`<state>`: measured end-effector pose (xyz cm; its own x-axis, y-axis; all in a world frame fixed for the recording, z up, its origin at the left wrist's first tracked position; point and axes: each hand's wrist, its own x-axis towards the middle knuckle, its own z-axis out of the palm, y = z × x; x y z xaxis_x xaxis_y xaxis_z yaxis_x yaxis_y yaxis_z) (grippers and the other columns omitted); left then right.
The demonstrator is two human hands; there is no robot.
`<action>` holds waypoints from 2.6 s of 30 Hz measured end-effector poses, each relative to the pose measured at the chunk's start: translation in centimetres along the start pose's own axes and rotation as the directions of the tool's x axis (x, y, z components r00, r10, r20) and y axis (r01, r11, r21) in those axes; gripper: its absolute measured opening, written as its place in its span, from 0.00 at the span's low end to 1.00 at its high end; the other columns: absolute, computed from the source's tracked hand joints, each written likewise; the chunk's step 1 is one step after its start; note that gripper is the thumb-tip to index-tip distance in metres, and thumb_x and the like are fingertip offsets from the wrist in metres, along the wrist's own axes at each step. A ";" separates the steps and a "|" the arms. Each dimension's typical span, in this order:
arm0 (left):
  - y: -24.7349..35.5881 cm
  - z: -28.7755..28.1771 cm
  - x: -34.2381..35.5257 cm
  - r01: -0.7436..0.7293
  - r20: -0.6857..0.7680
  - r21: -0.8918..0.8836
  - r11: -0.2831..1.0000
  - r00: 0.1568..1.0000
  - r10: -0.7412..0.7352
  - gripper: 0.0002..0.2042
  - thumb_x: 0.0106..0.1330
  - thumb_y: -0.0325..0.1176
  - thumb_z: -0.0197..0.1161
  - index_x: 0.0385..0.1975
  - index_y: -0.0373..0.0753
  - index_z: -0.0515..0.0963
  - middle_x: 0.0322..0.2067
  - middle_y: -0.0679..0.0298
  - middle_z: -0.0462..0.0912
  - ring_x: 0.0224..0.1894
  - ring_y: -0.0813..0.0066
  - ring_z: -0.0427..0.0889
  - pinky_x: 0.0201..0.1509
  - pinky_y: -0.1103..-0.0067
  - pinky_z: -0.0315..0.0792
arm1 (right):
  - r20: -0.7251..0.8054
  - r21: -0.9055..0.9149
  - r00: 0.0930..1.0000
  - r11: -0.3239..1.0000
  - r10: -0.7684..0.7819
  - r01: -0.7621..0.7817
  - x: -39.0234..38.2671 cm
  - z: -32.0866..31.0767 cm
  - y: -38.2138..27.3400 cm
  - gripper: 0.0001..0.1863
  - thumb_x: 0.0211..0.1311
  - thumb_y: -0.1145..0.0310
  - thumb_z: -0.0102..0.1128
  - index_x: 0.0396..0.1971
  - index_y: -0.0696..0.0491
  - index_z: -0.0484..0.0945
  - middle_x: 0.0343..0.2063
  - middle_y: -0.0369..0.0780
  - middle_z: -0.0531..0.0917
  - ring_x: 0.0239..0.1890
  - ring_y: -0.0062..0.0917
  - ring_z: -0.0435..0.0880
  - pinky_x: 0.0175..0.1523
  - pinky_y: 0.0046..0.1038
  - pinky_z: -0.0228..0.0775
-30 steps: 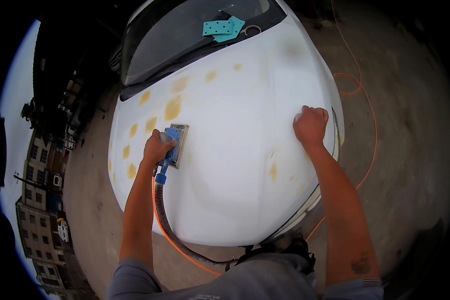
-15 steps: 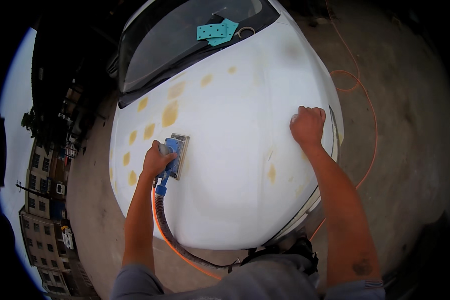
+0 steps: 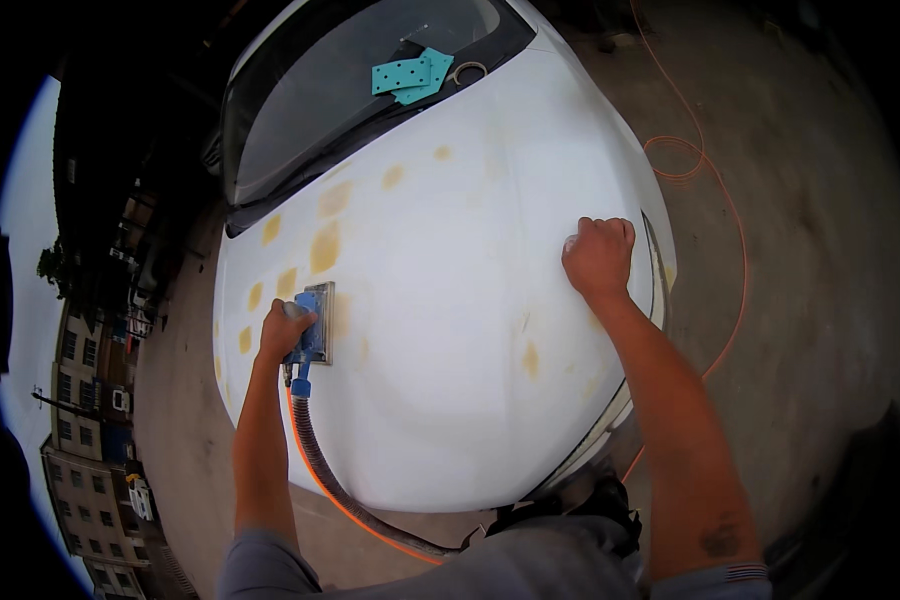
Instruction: The person uses a pneumatic sander to smooth the surface of a white car hood. They move the sander across multiple yellowish spots on the hood, occasionally pausing to feel the surface with their hand.
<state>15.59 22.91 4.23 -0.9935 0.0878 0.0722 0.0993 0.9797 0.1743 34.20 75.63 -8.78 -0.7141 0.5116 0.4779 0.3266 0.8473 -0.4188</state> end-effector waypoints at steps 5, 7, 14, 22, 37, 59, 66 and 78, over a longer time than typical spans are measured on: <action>1.3 -0.4 1.0 0.034 0.038 -0.032 0.999 0.999 -0.033 0.39 0.53 0.54 0.79 0.50 0.24 0.73 0.43 0.40 0.86 0.46 0.48 0.87 0.51 0.63 0.80 | 0.027 -0.047 1.000 0.999 0.016 -0.015 0.2 -0.5 0.3 0.06 0.57 0.71 0.62 0.26 0.57 0.80 0.26 0.44 0.83 0.41 0.40 0.79 0.64 0.42 0.63; -2.9 -1.0 3.3 0.110 -0.032 0.002 0.994 0.993 -0.110 0.39 0.53 0.55 0.79 0.49 0.23 0.73 0.43 0.40 0.86 0.46 0.47 0.87 0.51 0.62 0.80 | -0.004 -0.011 1.000 1.000 0.002 -0.002 -0.4 -0.2 -0.5 0.07 0.57 0.70 0.61 0.24 0.57 0.80 0.25 0.43 0.82 0.42 0.39 0.78 0.64 0.41 0.63; -3.8 -0.7 6.3 0.082 -0.033 -0.013 0.997 0.996 -0.083 0.38 0.53 0.55 0.78 0.47 0.22 0.74 0.44 0.37 0.85 0.46 0.47 0.87 0.51 0.62 0.79 | 0.043 -0.012 0.999 1.000 0.014 -0.014 0.0 -0.4 -0.4 0.05 0.58 0.72 0.63 0.27 0.58 0.80 0.27 0.44 0.83 0.40 0.39 0.80 0.65 0.42 0.63; -6.9 -1.8 9.9 0.200 -0.070 0.008 0.980 0.977 -0.199 0.40 0.52 0.55 0.79 0.50 0.21 0.74 0.47 0.37 0.84 0.50 0.46 0.86 0.54 0.62 0.78 | 0.084 -0.028 0.996 0.999 0.025 -0.023 -0.4 -0.3 -1.2 0.05 0.57 0.73 0.62 0.27 0.59 0.80 0.27 0.45 0.83 0.40 0.40 0.80 0.64 0.42 0.64; -4.1 -1.3 11.3 0.148 0.001 0.001 0.989 0.989 -0.148 0.44 0.52 0.56 0.78 0.54 0.20 0.74 0.51 0.35 0.83 0.54 0.44 0.85 0.58 0.61 0.78 | -0.019 -0.067 1.000 0.998 -0.011 0.009 0.0 0.0 -0.8 0.06 0.58 0.71 0.61 0.24 0.57 0.79 0.25 0.43 0.83 0.38 0.39 0.80 0.64 0.42 0.63; 5.8 -0.4 -4.7 0.002 0.030 0.035 0.999 1.000 -0.003 0.35 0.54 0.53 0.78 0.48 0.28 0.72 0.42 0.42 0.87 0.45 0.47 0.88 0.51 0.63 0.81 | 0.036 -0.056 0.999 0.998 0.025 -0.023 0.1 -1.2 -1.0 0.08 0.59 0.68 0.61 0.28 0.58 0.82 0.27 0.44 0.84 0.42 0.39 0.80 0.65 0.41 0.63; 0.9 -1.8 -2.3 0.066 0.025 0.037 0.997 0.997 -0.067 0.37 0.53 0.55 0.78 0.48 0.28 0.72 0.42 0.43 0.87 0.45 0.47 0.88 0.50 0.62 0.81 | 0.027 -0.018 1.000 1.000 0.013 -0.012 0.1 -0.4 -1.2 0.07 0.58 0.69 0.61 0.27 0.57 0.82 0.27 0.44 0.84 0.42 0.40 0.80 0.64 0.42 0.63; 5.4 -0.1 -2.6 -0.022 0.025 0.021 1.000 0.999 0.021 0.35 0.53 0.55 0.78 0.45 0.29 0.73 0.43 0.43 0.87 0.46 0.47 0.88 0.50 0.61 0.80 | 0.027 -0.032 1.000 0.999 0.012 -0.011 0.0 -0.7 -0.5 0.07 0.58 0.70 0.61 0.25 0.57 0.81 0.26 0.44 0.83 0.41 0.40 0.80 0.64 0.43 0.64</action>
<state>18.71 27.95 5.12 -0.9922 0.1130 0.0517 0.1197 0.9811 0.1523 34.48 75.28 -7.97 -0.7262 0.5179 0.4521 0.3544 0.8455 -0.3994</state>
